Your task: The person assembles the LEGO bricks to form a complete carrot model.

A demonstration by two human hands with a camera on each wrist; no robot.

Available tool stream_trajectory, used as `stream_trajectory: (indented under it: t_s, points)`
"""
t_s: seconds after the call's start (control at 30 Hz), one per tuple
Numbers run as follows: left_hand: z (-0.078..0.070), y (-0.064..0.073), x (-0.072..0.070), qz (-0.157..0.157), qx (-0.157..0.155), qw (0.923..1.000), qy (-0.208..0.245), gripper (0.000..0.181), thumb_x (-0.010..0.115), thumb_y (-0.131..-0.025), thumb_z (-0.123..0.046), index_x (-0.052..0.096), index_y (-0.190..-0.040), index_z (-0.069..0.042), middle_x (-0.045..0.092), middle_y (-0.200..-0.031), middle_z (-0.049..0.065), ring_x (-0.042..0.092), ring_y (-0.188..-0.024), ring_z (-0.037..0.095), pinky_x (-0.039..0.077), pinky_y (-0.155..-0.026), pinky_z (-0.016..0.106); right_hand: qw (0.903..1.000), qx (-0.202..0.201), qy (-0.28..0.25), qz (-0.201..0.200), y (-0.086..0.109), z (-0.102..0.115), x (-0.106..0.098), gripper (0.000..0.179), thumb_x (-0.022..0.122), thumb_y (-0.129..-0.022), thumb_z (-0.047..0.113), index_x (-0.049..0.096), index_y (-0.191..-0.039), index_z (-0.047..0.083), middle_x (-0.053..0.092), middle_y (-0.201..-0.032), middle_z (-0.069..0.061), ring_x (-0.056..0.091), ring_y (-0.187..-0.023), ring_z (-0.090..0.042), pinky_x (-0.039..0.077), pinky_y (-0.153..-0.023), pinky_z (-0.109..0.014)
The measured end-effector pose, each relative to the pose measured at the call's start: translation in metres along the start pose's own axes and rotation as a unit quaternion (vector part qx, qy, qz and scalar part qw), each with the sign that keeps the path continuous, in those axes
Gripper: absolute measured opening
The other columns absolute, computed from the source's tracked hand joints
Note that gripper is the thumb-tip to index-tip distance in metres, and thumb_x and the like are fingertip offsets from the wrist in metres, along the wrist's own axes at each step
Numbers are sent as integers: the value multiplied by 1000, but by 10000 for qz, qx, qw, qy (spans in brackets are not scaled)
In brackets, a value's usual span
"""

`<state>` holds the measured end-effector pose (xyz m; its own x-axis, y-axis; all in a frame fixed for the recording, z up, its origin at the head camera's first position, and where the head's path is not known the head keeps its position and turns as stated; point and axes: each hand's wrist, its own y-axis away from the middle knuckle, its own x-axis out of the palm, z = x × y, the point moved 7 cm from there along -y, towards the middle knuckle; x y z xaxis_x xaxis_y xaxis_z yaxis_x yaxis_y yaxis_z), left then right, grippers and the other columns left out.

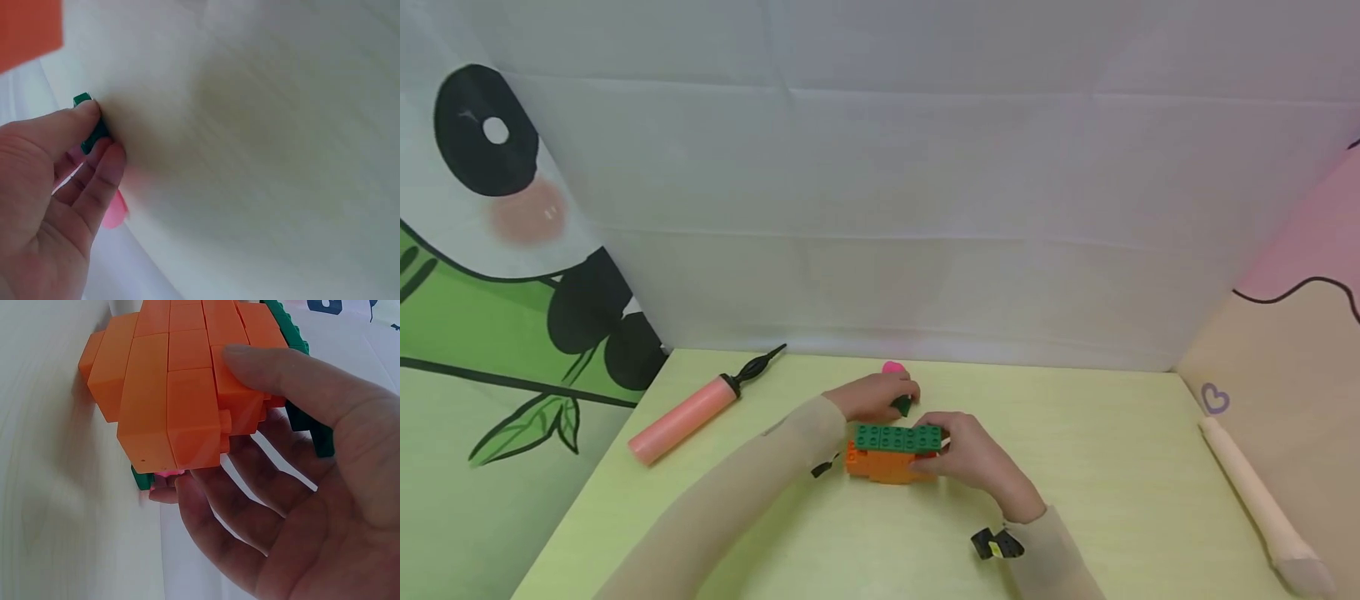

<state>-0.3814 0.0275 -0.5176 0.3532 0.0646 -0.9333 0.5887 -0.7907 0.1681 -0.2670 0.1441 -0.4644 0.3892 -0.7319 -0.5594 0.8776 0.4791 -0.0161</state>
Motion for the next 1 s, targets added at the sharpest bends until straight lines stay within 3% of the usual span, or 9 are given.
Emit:
stream_trajectory:
  t_s: [0.17, 0.3, 0.43, 0.6, 0.8, 1.0]
  points:
    - [6, 15, 0, -201, -12, 9990, 399, 37, 76, -97, -15, 65, -132, -12, 64, -124, -2, 57, -106, 12, 48, -101, 25, 9999, 103, -72, -31, 3, 2, 4, 28, 90, -83, 15, 72, -105, 13, 69, -101, -2, 67, -89, -23, 59, -74, -31]
    - [10, 32, -6, -551, -59, 9930, 1044, 32, 75, -96, -11, 67, -127, -10, 64, -119, -1, 57, -95, 15, 50, -92, 25, 9999, 140, -69, -74, 6, 4, 8, 29, 90, -83, 15, 72, -105, 13, 69, -100, -2, 67, -87, -22, 59, -72, -32]
    - [15, 53, -10, -947, -159, 9756, 1976, 32, 76, -94, -12, 68, -125, -15, 62, -115, -5, 57, -87, 15, 51, -82, 26, 9998, 142, -18, -105, 8, 7, 11, 29, 90, -83, 16, 72, -105, 13, 69, -99, -1, 66, -87, -22, 58, -73, -31]
    - [16, 78, -11, -1214, -396, 9492, 2878, 31, 77, -96, -19, 68, -126, -20, 65, -115, -10, 61, -91, 15, 54, -82, 30, 9999, 80, 55, -114, 10, 8, 13, 28, 90, -83, 17, 72, -104, 13, 69, -98, 2, 65, -89, -21, 58, -75, -31]
    - [16, 104, -13, -1796, -460, 9291, 3201, 30, 76, -98, -20, 68, -127, -19, 65, -119, -9, 60, -95, 16, 54, -81, 32, 9998, 71, 130, -118, 10, 7, 13, 28, 90, -83, 18, 72, -105, 14, 70, -97, 3, 65, -90, -21, 58, -77, -31]
    - [8, 134, -29, -2395, -376, 9059, 3472, 31, 78, -96, -21, 70, -126, -20, 66, -120, -8, 62, -94, 17, 53, -84, 34, 9999, 58, 69, -103, 9, 8, 13, 28, 90, -83, 18, 72, -105, 14, 70, -96, 3, 66, -89, -21, 58, -77, -31]
